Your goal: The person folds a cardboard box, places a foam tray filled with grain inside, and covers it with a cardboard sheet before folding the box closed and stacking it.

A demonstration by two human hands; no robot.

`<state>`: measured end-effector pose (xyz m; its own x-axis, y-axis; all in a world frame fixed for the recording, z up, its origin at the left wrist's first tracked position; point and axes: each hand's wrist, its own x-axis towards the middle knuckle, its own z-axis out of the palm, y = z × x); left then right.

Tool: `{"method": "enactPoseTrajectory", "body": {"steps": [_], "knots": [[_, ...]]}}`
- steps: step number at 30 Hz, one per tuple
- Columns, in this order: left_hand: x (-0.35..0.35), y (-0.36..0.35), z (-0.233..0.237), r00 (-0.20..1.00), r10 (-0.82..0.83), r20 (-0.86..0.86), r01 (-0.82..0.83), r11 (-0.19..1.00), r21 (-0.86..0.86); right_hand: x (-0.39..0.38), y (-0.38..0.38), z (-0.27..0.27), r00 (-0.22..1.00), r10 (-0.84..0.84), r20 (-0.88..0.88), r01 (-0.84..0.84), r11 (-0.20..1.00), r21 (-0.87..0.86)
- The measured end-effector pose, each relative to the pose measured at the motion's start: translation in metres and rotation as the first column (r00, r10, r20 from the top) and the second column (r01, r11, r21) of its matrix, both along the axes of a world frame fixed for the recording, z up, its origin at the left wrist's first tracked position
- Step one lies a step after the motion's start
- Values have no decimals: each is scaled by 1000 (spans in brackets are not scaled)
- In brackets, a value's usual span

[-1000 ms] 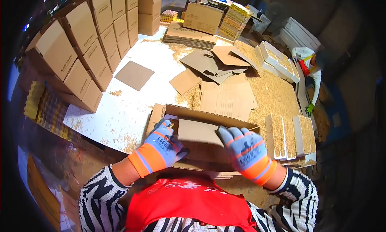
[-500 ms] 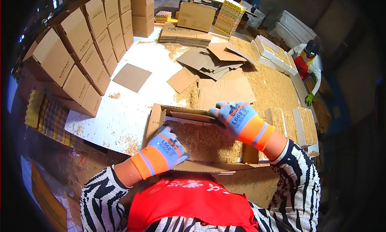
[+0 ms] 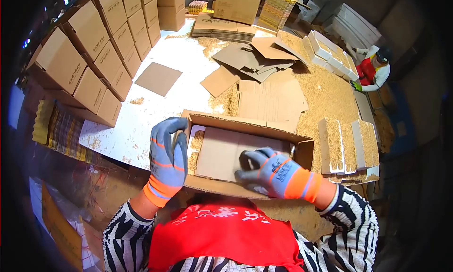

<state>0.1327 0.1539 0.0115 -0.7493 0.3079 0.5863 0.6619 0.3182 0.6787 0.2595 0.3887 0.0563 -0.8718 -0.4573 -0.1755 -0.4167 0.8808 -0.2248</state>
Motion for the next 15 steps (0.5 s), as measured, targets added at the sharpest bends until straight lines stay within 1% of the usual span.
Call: {"method": "enactPoseTrajectory", "body": {"steps": [1,2,3,4,5,6,7,8,9,10,11,12,13,14,15], "knots": [[-1,2,-3,961,-118,248,80,984,158,0,6,-8,1000,3,-21,-5,998,-70],[-6,3,-9,837,-270,476,59,910,411,0,13,-15,999,8,-44,-14,990,-139],[-10,1,-6,723,-362,588,10,857,515,-1,19,-19,999,5,-31,-11,982,-187],[-12,-3,-1,585,-459,669,-57,799,598,-1,24,-21,1000,-1,-17,-3,971,-238],[-24,-12,-25,527,-493,693,63,835,546,1,28,-17,1000,-5,25,12,960,-279],[-36,-20,-50,472,-517,714,195,851,488,3,34,-17,997,-20,69,45,925,-377],[-31,-15,-51,379,-519,766,275,854,442,9,42,-17,992,-26,123,81,879,-470],[-23,-3,-36,285,-506,814,352,845,402,11,45,-11,984,-22,177,118,824,-554],[-9,5,-13,672,-335,660,469,883,-29,21,47,10,966,-161,201,250,770,-587],[-10,9,-11,648,-246,721,425,902,-74,28,54,13,956,-285,64,258,721,-643],[-17,10,-26,572,-275,773,425,905,8,45,75,1,890,-454,-45,296,649,-701],[-23,10,-45,491,-306,816,415,906,90,60,91,-12,782,-608,-137,312,572,-758],[-24,10,-53,508,-296,809,397,914,86,60,88,-14,664,-747,43,356,265,-896],[-25,11,-58,528,-287,799,379,922,81,59,87,-16,537,-804,255,338,-72,-939],[-26,13,-60,547,-274,791,361,930,73,65,93,-29,555,-722,412,435,-171,-884]]}}
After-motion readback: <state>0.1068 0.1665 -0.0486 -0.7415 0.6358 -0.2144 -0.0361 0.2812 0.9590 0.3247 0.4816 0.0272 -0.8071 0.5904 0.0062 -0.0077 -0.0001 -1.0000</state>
